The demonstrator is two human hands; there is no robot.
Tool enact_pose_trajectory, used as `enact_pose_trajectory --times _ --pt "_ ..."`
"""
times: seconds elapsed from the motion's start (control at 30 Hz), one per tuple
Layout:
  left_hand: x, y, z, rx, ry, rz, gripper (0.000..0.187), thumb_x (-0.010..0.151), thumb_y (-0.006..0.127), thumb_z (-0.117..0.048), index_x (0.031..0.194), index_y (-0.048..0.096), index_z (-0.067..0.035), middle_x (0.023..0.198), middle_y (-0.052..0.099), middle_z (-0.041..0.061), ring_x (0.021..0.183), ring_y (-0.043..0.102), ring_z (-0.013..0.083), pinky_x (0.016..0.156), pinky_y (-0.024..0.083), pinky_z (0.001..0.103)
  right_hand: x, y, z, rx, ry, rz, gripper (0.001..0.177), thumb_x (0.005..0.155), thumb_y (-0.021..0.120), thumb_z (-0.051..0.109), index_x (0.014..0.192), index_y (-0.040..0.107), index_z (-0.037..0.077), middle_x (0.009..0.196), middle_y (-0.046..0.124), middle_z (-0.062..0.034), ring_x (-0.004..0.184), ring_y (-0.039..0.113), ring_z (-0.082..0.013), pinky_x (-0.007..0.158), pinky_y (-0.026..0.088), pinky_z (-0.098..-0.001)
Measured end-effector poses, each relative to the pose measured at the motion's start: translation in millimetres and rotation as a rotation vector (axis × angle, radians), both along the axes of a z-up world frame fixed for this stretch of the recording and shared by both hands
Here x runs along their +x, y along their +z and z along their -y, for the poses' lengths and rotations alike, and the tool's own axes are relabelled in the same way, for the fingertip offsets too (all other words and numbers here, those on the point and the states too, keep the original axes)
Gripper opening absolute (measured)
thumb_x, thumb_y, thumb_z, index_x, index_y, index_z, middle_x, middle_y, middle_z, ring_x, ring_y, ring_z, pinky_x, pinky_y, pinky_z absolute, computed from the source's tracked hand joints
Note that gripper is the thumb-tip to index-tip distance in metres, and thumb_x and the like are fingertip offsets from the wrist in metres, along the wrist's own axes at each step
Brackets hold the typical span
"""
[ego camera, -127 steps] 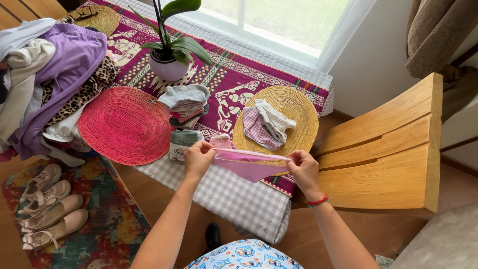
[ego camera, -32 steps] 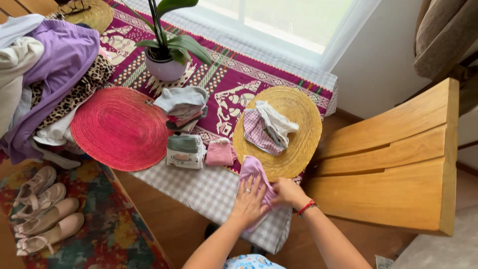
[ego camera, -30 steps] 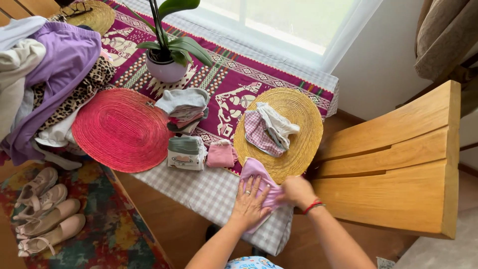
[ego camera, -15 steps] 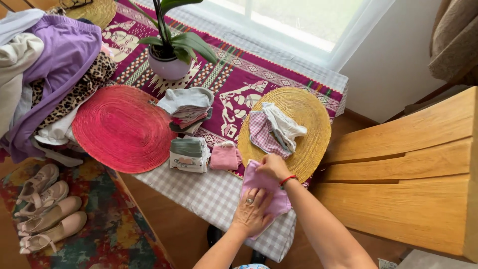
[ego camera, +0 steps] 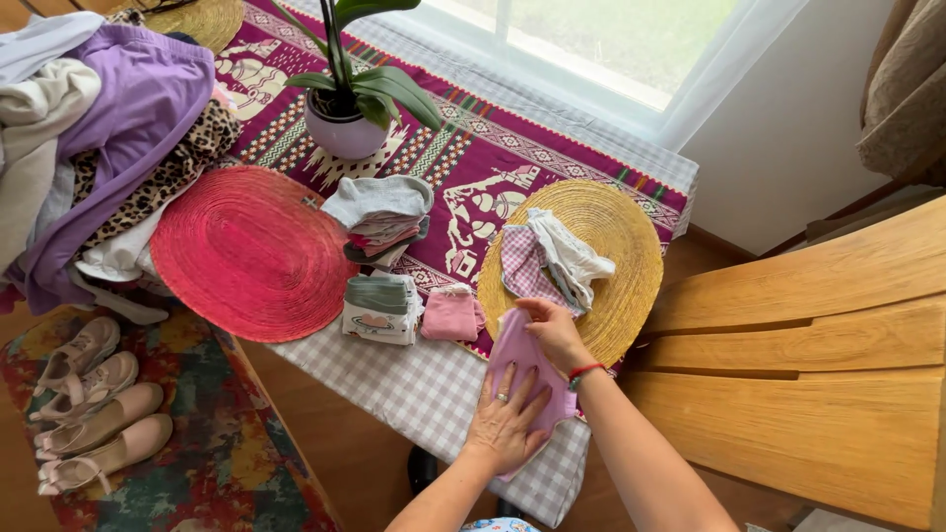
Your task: The person folds several small clothing items one by one on a table, including a white shirt with a cartoon print, dark shorts, a light green top, a pink top, and a checkered cloth. Each item is smoothed and folded neatly and placed in a growing stack.
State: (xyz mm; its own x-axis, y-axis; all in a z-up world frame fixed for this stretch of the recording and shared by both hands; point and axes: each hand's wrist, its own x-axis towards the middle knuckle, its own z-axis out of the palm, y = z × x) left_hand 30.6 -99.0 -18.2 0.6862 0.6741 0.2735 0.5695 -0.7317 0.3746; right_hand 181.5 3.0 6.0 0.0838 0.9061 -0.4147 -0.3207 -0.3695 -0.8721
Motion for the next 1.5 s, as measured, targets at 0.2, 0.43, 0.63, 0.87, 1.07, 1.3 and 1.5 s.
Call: enact_pose_trajectory --times 0.2,0.43,0.63,0.87,1.07,1.3,1.5 --pt "-0.3 0.5 0.9 -0.027 -0.002 -0.039 0.059 0.078 0.042 -0.05 0.127 0.045 -0.017 0.141 0.025 0.012 0.128 0.014 0.0426 0.097 0.001 0.066 -16.4 9.7 -16.7 0.105 0.403 1.235 0.02 0.074 0.068 0.028 0.091 0.067 0.018 0.092 0.054 -0.0034 0.09 0.046 -0.0203 0.082 0.041 -0.0345" --pt "-0.2 -1.1 -1.6 0.009 -0.001 -0.053 0.063 0.075 0.045 -0.05 0.129 0.041 -0.018 0.141 0.024 0.012 0.13 0.013 0.0402 0.096 0.002 0.067 -34.3 15.0 -35.6 0.645 0.888 1.5 0.012 0.082 0.055 0.017 0.082 0.067 0.019 0.082 0.054 -0.0009 0.078 0.044 -0.0201 0.065 0.036 -0.0356" --pt "0.0 -3.5 -1.5 0.019 0.005 -0.07 0.061 0.077 0.042 -0.052 0.129 0.042 -0.02 0.143 0.023 0.01 0.13 0.013 0.0393 0.097 0.001 0.065 -24.8 36.3 -58.9 0.48 1.274 1.446 0.015 0.087 0.051 0.028 0.089 0.063 0.02 0.089 0.05 0.0046 0.084 0.04 -0.0139 0.079 0.032 -0.0321" --pt "0.0 -1.7 -1.5 0.007 0.006 -0.048 0.061 0.076 0.046 -0.051 0.127 0.044 -0.019 0.141 0.026 0.011 0.13 0.013 0.0397 0.097 0.001 0.065 -43.3 10.1 -58.1 0.568 1.131 1.723 0.017 0.09 0.038 0.014 0.089 0.055 0.01 0.084 0.046 -0.0035 0.08 0.039 -0.0179 0.079 0.037 -0.0348" --pt "-37.8 16.3 5.1 -0.069 -0.167 -0.013 0.074 0.077 0.049 -0.049 0.129 0.036 0.003 0.136 0.032 0.021 0.129 0.023 0.0329 0.104 0.007 0.051 -20.1 38.6 32.0 1.091 0.458 1.541 0.01 0.077 0.051 -0.006 0.081 0.052 0.003 0.075 0.053 -0.0095 0.055 0.047 -0.0163 0.049 0.041 -0.0286" --pt "-73.6 19.7 27.8 0.063 -0.334 0.289 0.011 0.081 0.052 -0.008 0.078 0.052 0.003 0.104 0.054 0.023 0.094 0.055 0.0375 0.09 0.041 0.049 1.7 -22.2 105.7 1.01 0.776 1.496 0.049 0.084 0.051 0.026 0.126 0.041 0.003 0.136 0.036 -0.0134 0.127 0.03 -0.0296 0.105 0.02 -0.043" --pt "-45.3 -42.4 -29.8 -0.285 0.095 0.325 0.008 0.08 0.058 -0.029 0.08 0.059 -0.021 0.072 0.06 -0.003 0.07 0.062 0.0187 0.064 0.049 0.031 -8.5 -40.1 134.4 0.819 0.339 1.168 0.033 0.089 0.044 0.031 0.109 0.056 0.007 0.1 0.06 -0.0114 0.099 0.056 -0.0293 0.086 0.041 -0.0385"
